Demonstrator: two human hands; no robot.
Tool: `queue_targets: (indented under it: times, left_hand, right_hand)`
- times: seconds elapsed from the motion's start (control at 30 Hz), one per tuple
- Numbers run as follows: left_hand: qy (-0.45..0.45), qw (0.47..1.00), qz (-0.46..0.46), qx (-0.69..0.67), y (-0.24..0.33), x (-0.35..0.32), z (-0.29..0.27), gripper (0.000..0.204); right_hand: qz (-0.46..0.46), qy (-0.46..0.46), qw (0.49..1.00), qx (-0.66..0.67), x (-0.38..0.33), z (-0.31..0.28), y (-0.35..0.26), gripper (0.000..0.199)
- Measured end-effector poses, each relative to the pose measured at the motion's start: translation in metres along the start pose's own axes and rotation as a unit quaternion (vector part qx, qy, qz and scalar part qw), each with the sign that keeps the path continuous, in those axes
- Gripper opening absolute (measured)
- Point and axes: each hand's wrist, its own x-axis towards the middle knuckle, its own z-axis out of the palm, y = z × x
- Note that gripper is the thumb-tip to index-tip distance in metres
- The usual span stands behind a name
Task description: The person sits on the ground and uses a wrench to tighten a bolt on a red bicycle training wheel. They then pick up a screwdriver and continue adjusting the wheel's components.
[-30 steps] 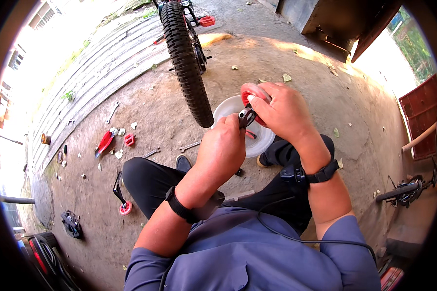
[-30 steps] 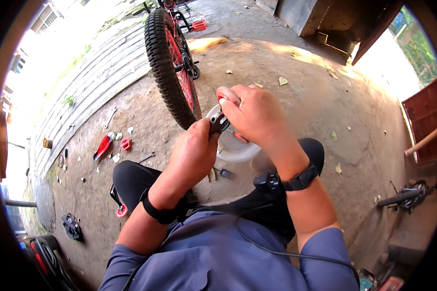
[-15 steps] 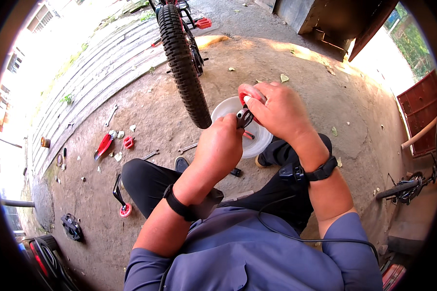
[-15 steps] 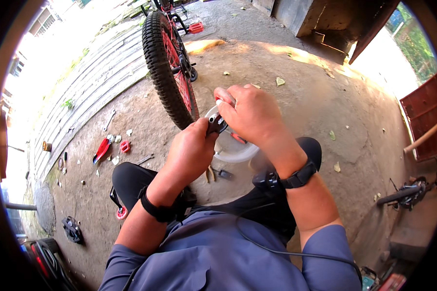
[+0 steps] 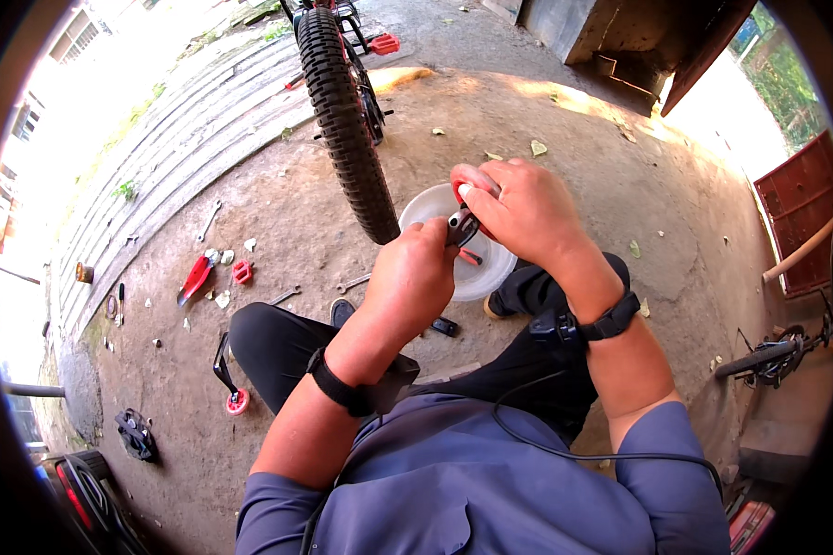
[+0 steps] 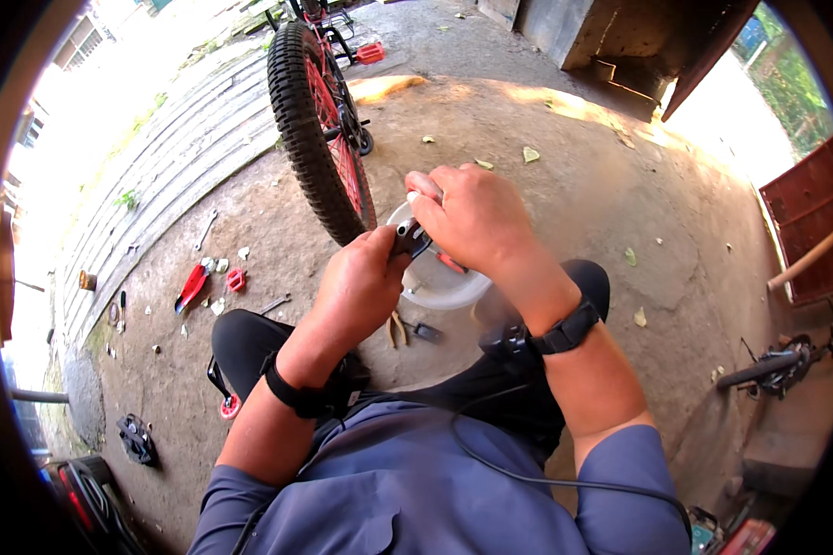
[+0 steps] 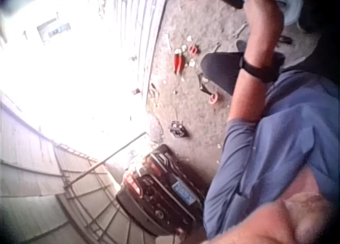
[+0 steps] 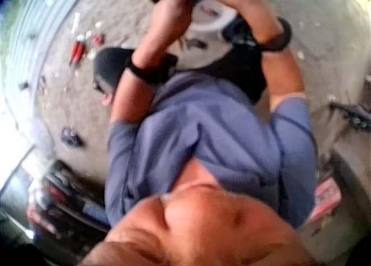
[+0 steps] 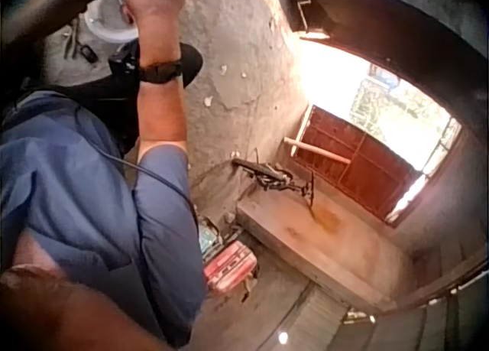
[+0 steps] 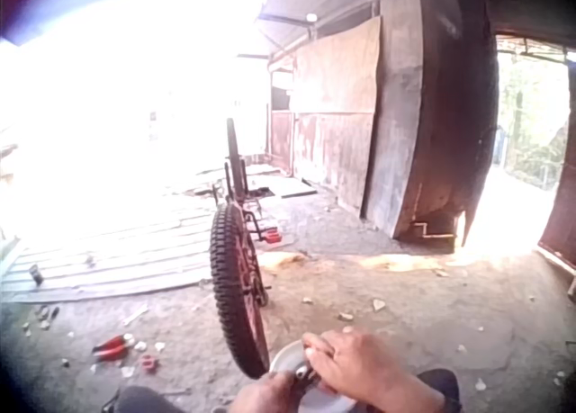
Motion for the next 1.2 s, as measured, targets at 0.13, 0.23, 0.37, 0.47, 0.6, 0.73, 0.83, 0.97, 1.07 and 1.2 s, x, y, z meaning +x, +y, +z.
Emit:
queue_targets:
  times: [0.13,0.23,0.37,0.47,0.6,0.73,0.83,0.97,1.07,1.2]
  left_hand:
    - [-0.019,1.0,-0.009,-0.022,-0.003,0.002,-0.002,0.016]
    - [-0.025,1.0,-0.009,-0.017,-0.002,0.001,-0.005,0.016]
    - [-0.017,0.999,0.003,0.032,0.0,0.001,-0.006,0.014]
    - [-0.005,0.998,0.004,0.055,0.0,0.001,-0.009,0.014]
    - [0.005,0.998,0.004,0.063,0.0,0.003,-0.016,0.018]
    - [0.006,0.998,-0.002,0.061,-0.001,0.004,-0.017,0.022]
    - [0.013,0.998,-0.005,0.06,-0.001,0.002,-0.015,0.023]
    - [0.011,0.998,-0.012,0.061,-0.003,0.001,-0.013,0.023]
    - [-0.001,0.998,-0.018,0.061,-0.001,0.001,-0.016,0.023]
    - [-0.019,0.999,-0.031,0.035,0.0,0.004,-0.018,0.024]
  right_hand:
    - [0.02,-0.008,1.0,-0.005,0.002,0.002,0.002,0.024]
    - [0.015,-0.002,1.0,0.0,0.001,0.002,0.0,0.026]
    - [0.052,-0.024,0.998,0.033,0.0,0.005,0.007,0.028]
    - [0.067,-0.025,0.997,0.031,0.003,0.003,0.0,0.03]
    - [0.077,-0.03,0.995,0.048,0.007,0.0,-0.007,0.03]
    - [0.029,0.029,0.999,0.03,0.004,0.01,0.001,0.029]
    - [0.029,0.035,0.998,0.037,0.002,0.014,0.003,0.028]
    - [0.036,0.028,0.998,0.045,0.002,0.014,0.0,0.028]
    - [0.037,0.021,0.998,0.045,0.001,0.013,0.0,0.029]
    - [0.038,0.022,0.999,0.03,0.002,0.013,0.001,0.03]
